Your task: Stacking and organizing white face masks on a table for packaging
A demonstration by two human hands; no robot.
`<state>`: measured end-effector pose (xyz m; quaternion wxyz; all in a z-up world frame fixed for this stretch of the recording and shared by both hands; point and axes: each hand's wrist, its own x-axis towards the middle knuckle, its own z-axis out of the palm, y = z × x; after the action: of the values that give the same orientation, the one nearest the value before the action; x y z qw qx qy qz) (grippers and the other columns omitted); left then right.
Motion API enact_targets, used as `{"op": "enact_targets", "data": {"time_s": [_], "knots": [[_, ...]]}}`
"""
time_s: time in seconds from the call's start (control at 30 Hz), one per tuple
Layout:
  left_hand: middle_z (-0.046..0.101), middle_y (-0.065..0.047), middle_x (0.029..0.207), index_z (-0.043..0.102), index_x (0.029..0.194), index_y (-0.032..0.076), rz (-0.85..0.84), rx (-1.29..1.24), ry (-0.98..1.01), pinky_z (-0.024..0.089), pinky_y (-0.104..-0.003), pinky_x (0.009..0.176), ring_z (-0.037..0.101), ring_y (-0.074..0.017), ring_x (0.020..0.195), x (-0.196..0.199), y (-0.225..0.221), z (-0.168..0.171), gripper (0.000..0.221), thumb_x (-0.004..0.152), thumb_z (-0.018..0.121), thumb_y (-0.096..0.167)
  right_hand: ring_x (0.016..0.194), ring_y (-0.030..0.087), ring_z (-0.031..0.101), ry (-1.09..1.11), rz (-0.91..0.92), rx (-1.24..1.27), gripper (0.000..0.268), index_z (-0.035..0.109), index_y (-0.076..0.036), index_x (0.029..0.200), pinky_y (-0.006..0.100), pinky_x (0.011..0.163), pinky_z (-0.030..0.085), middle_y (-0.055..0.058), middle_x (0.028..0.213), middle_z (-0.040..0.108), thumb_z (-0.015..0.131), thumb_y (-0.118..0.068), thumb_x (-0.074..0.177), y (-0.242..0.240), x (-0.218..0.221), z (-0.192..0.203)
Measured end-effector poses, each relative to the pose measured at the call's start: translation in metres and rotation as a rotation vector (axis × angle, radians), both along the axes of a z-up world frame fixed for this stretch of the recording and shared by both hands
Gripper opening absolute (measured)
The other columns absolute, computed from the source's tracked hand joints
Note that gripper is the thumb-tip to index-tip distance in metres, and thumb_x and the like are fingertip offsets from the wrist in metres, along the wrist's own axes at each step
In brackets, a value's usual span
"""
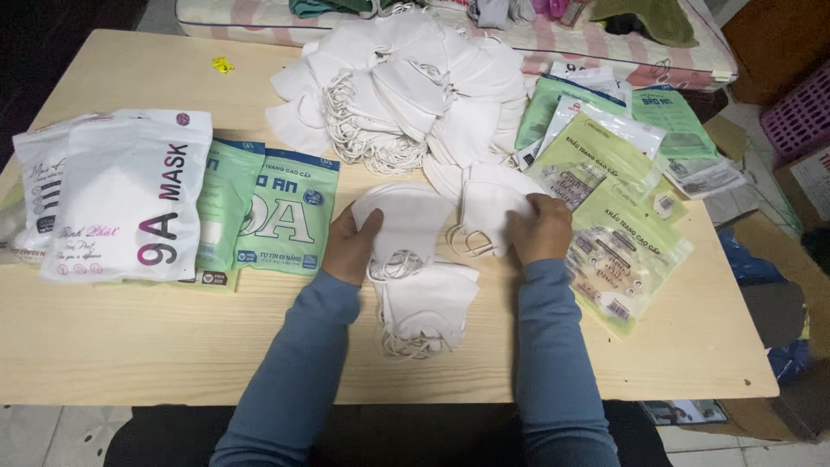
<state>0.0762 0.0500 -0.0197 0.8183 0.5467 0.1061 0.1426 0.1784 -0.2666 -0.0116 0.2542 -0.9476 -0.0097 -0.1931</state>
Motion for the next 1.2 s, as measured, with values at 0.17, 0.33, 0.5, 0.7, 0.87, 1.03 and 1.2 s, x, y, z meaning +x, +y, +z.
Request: {"op": "enact_targets", "data": {"time_s": [0.17, 0.33, 0.5, 0.7, 0.87, 1.03, 1.2], "knots": [[0.070, -0.012, 0.106, 0.063, 0.126, 0.003, 0.024, 0.052, -0.002, 0.058, -0.039, 0.090, 0.066, -0.0178, 0.096, -0.012, -0.005, 0.022, 0.026, 0.101, 0.063, 0.010, 0.083, 0.024, 0.071, -0.252, 0.053, 0.049, 0.017, 0.073, -0.024, 0.096, 0.037, 0.080, 0.056, 0.000, 0.089, 0.067, 0.083, -0.015, 0.084, -0.006, 0.005, -0.012], [0.070, -0.011, 0.107, 0.064, 0.127, 0.004, 0.039, 0.086, -0.017, 0.057, -0.039, 0.090, 0.064, -0.0169, 0.097, -0.012, -0.006, 0.019, 0.028, 0.101, 0.064, 0.011, 0.084, 0.023, 0.072, -0.162, 0.110, 0.044, 0.026, 0.075, -0.023, 0.103, 0.037, 0.081, 0.058, 0.000, 0.090, 0.071, 0.088, -0.025, 0.082, -0.001, -0.001, -0.004], [0.070, -0.009, 0.103, 0.066, 0.123, 0.006, 0.047, 0.075, -0.029, 0.058, -0.037, 0.086, 0.065, -0.0151, 0.092, -0.013, -0.009, 0.023, 0.022, 0.101, 0.063, 0.010, 0.114, 0.035, 0.063, 0.236, 0.096, -0.191, 0.045, 0.073, -0.019, 0.123, 0.049, 0.097, 0.052, 0.010, 0.113, 0.070, 0.081, -0.043, 0.085, 0.004, -0.009, 0.001], [0.072, -0.009, 0.102, 0.068, 0.121, 0.007, 0.028, 0.087, -0.024, 0.059, -0.037, 0.084, 0.066, -0.0149, 0.090, -0.011, -0.005, 0.017, 0.020, 0.102, 0.063, 0.011, 0.107, 0.034, 0.065, 0.261, 0.062, -0.185, 0.044, 0.072, -0.017, 0.121, 0.051, 0.095, 0.052, 0.006, 0.103, 0.072, 0.081, -0.039, 0.085, 0.010, -0.010, 0.002], [0.070, -0.010, 0.106, 0.065, 0.125, 0.005, 0.036, 0.185, -0.034, 0.055, -0.041, 0.091, 0.062, -0.0163, 0.099, -0.015, -0.006, 0.024, 0.024, 0.103, 0.061, 0.013, 0.098, 0.032, 0.067, 0.084, 0.043, -0.075, 0.026, 0.073, -0.019, 0.099, 0.047, 0.090, 0.053, 0.005, 0.092, 0.070, 0.082, -0.036, 0.081, 0.004, 0.004, -0.021], [0.071, -0.022, 0.111, 0.064, 0.128, 0.003, 0.040, 0.419, -0.020, 0.052, -0.050, 0.097, 0.067, -0.0308, 0.109, -0.017, -0.005, 0.028, 0.030, 0.103, 0.060, 0.018, 0.092, 0.030, 0.072, -0.202, 0.167, 0.607, 0.023, 0.068, -0.011, 0.099, 0.039, 0.086, 0.056, 0.012, 0.088, 0.071, 0.084, -0.004, 0.085, 0.022, -0.014, 0.010], [0.068, -0.022, 0.120, 0.059, 0.134, 0.000, -0.059, 0.314, -0.093, 0.048, -0.050, 0.103, 0.059, -0.0260, 0.117, -0.013, -0.008, 0.021, 0.032, 0.107, 0.053, 0.016, 0.077, 0.017, 0.072, 0.177, 0.442, 1.194, 0.022, 0.062, -0.008, 0.104, 0.027, 0.071, 0.062, 0.005, 0.091, 0.072, 0.076, -0.001, 0.088, 0.064, -0.048, 0.046]]}}
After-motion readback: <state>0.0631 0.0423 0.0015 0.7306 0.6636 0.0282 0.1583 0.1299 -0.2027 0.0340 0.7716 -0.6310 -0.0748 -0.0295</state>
